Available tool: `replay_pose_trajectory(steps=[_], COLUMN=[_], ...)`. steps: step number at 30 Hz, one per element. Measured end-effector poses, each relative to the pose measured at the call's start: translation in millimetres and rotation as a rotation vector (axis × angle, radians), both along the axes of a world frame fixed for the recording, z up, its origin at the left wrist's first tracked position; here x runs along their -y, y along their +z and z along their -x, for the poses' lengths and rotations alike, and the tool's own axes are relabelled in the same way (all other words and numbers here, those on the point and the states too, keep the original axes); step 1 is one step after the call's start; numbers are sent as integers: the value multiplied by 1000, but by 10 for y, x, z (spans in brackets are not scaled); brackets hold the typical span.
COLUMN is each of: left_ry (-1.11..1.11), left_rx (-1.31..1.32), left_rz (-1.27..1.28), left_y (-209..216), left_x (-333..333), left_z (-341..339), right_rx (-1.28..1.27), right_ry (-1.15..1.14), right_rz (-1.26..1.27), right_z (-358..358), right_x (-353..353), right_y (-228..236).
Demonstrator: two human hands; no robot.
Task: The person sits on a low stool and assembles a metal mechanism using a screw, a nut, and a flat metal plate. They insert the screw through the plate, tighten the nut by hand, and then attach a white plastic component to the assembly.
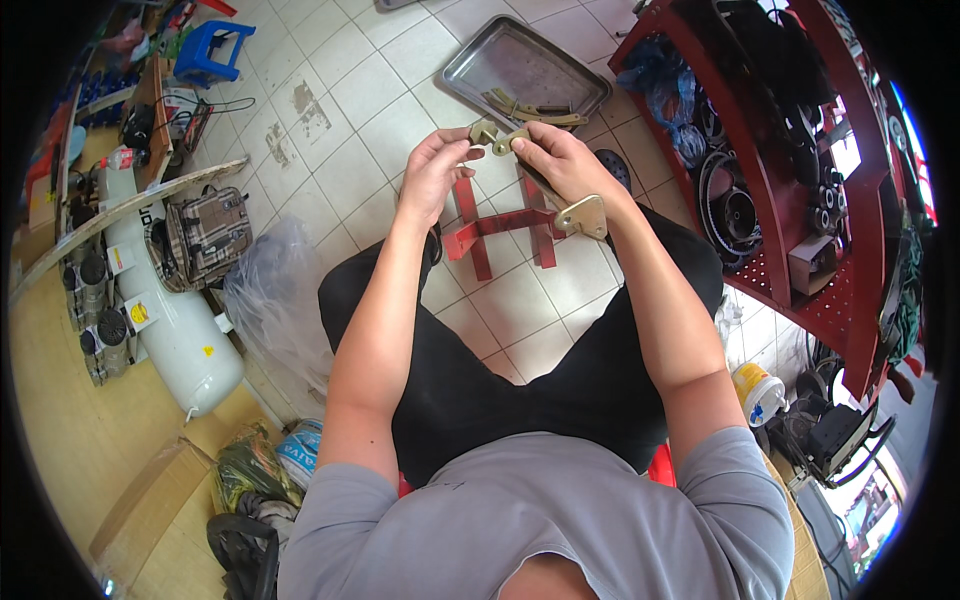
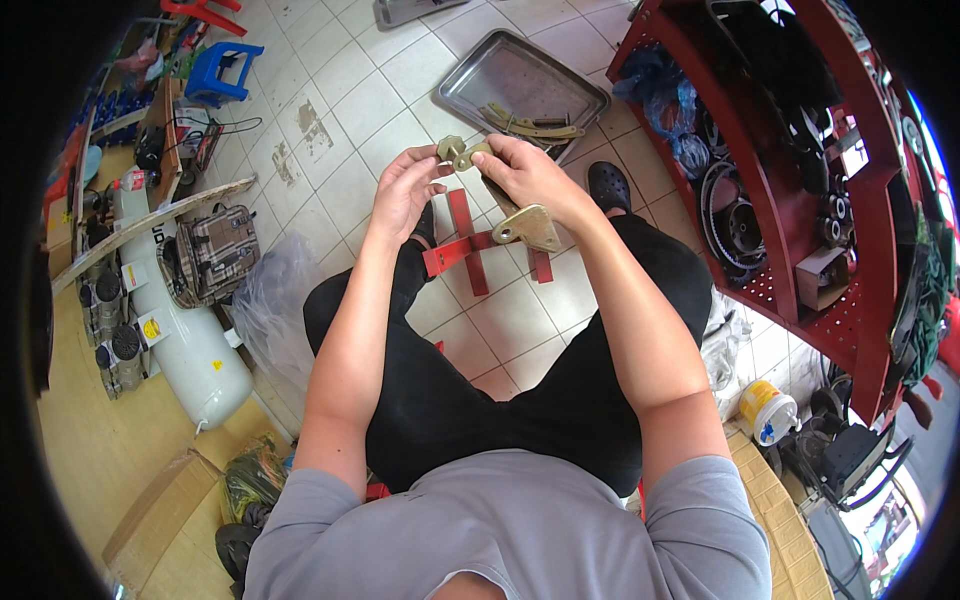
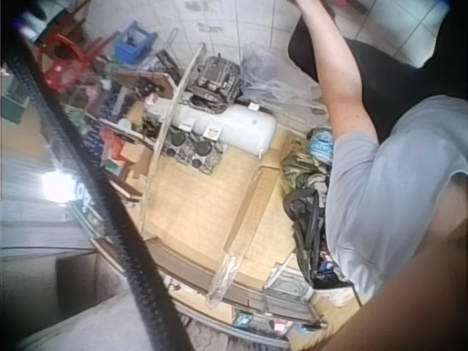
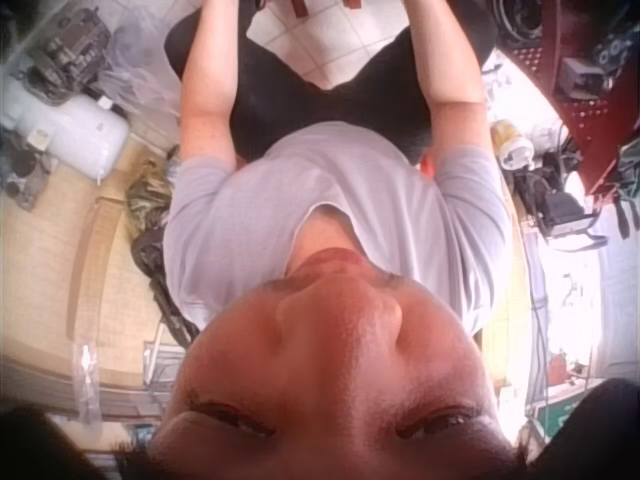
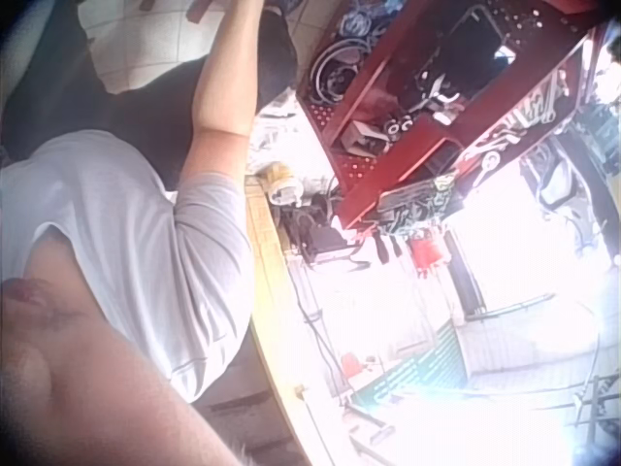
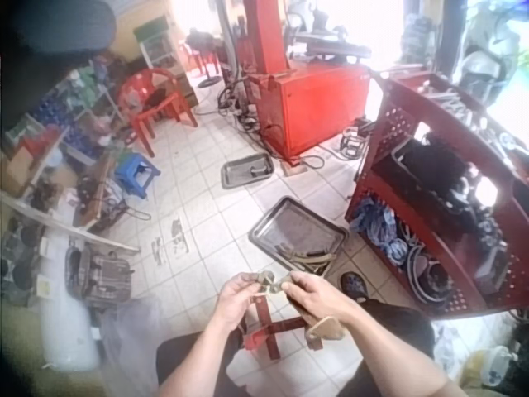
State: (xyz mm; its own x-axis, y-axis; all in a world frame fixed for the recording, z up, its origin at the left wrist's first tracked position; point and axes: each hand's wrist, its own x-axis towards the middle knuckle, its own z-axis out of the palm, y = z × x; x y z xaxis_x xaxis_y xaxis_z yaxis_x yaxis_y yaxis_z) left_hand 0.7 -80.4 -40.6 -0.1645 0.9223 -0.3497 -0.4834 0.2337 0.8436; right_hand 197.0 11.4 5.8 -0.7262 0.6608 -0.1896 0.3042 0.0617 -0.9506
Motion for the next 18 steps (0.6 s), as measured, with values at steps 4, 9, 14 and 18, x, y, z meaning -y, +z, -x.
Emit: replay_pose_trajectory(steps=[4, 9, 14, 18], left_ry=[71, 311, 372, 302], left_rx=[165, 166, 782, 858], left_rz=[6, 7, -315, -351], left_y=[26, 254, 694, 1105], left_x=[-4, -48, 68, 147], left_z=[-30, -95, 90, -107], right_rx=[-4, -31, -51, -116], right_ry=[11, -18, -110, -156], right_rz=[76, 30, 72, 146], right_z=[21, 39, 28, 11], right_x=[30, 32, 12, -3], right_y=[22, -18, 85, 62])
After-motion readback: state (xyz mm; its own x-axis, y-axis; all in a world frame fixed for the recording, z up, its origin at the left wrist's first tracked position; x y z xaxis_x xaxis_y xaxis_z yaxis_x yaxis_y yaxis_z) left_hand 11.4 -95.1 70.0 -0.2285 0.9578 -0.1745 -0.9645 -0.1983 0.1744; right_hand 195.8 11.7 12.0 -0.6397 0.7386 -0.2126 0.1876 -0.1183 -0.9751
